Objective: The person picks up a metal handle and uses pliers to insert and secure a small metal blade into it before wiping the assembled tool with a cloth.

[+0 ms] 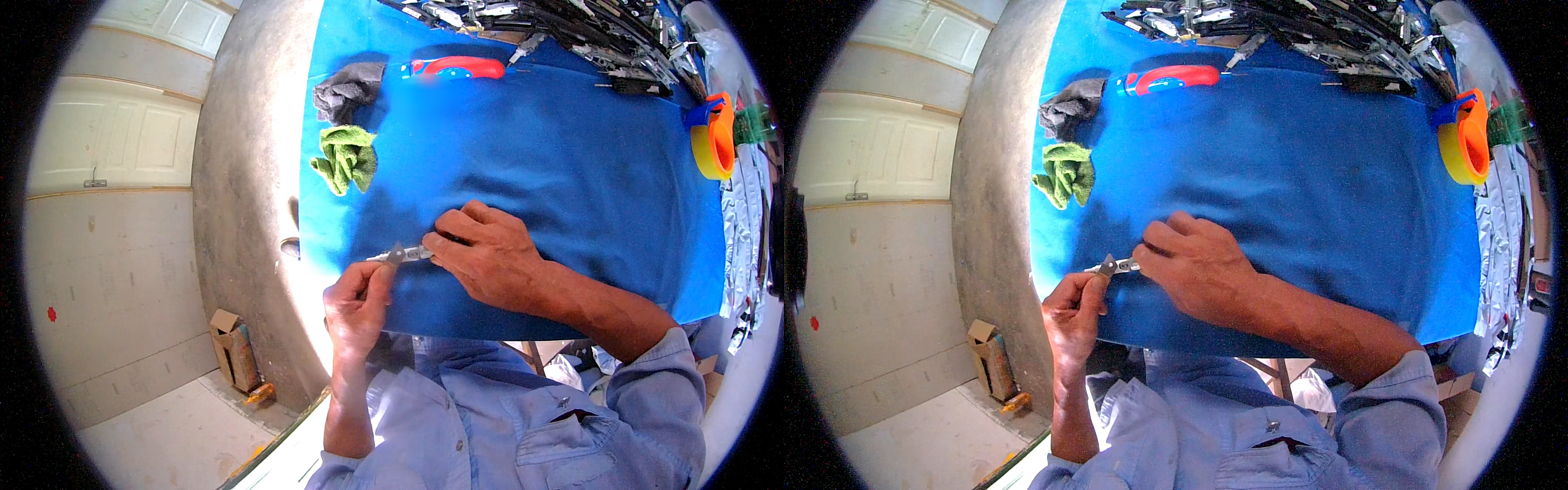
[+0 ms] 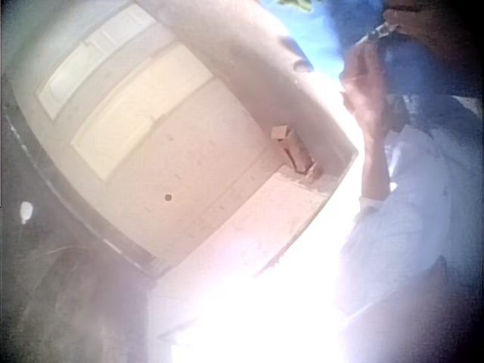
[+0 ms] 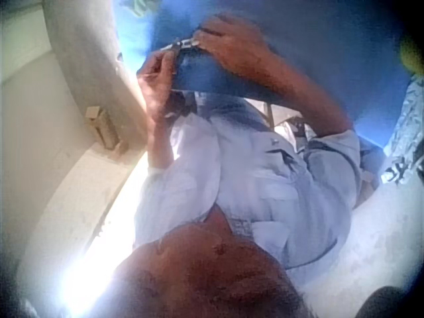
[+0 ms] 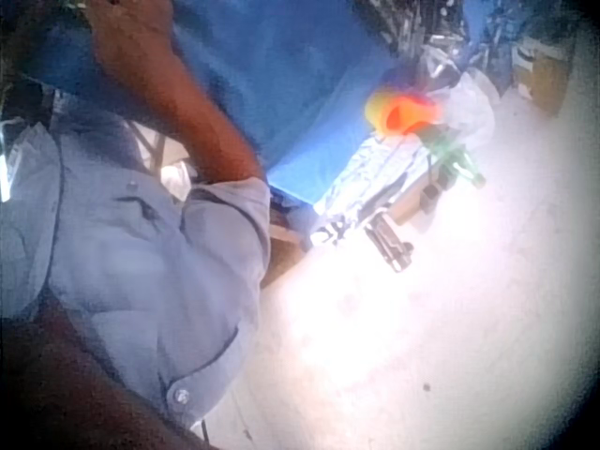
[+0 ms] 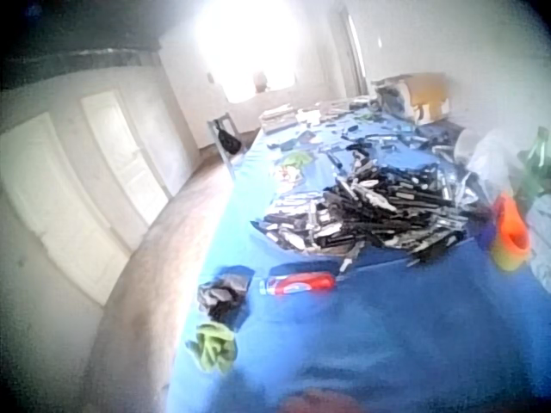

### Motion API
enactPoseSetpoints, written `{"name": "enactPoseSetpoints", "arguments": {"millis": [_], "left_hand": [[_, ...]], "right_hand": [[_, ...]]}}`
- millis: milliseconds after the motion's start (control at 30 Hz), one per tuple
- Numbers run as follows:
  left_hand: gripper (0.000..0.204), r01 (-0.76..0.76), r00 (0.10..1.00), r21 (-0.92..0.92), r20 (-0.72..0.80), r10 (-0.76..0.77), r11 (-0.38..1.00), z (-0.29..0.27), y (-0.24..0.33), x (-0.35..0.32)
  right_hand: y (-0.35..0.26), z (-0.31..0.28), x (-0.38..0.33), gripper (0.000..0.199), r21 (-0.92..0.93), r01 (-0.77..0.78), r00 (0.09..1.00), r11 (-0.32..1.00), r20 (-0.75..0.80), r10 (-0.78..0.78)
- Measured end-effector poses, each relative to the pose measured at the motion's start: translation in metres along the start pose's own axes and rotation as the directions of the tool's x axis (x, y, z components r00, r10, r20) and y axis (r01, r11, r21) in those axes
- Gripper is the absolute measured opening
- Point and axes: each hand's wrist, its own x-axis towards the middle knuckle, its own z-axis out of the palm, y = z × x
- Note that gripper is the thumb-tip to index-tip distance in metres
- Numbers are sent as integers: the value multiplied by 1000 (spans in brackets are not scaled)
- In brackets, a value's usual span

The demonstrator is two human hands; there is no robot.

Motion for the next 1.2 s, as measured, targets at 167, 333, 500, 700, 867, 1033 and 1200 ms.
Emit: {"name": "enactPoseSetpoints", "arguments": {"millis": [167, 333, 500, 700, 867, 1033, 1200], "left_hand": [[10, 15, 999, -15, 37, -14, 1000, -3, -1, 0], [10, -30, 994, 32, 102, 27, 999, -9, -2, -5], [9, 53, 998, -49, -43, -55, 997, -3, 3, -15], [9, -168, 958, 154, -209, 199, 974, 14, 3, -35], [10, -163, 937, 9, -312, 158, 987, 25, 8, -45], [19, -130, 946, -235, -319, 50, 963, 3, -5, -56], [22, -160, 950, -305, -307, 62, 939, -16, -6, -73]], "right_hand": [[-1, -1, 1, 24, -3, 0, 1000, 1000, 2, 0], [0, -5, 3, 26, -26, -3, 999, 1000, 48, 4], [-1, -3, 4, 23, 20, -5, 1000, 1000, -27, 6], [-11, -3, 5, 21, 25, 2, 996, 1000, -91, 0], [-24, -6, -1, 25, 120, -43, 995, 992, -88, 54], [-34, -9, 2, 22, 243, -187, 978, 952, -41, 203], [-68, -13, 11, 29, 505, -423, 904, 752, 177, 389]]}}
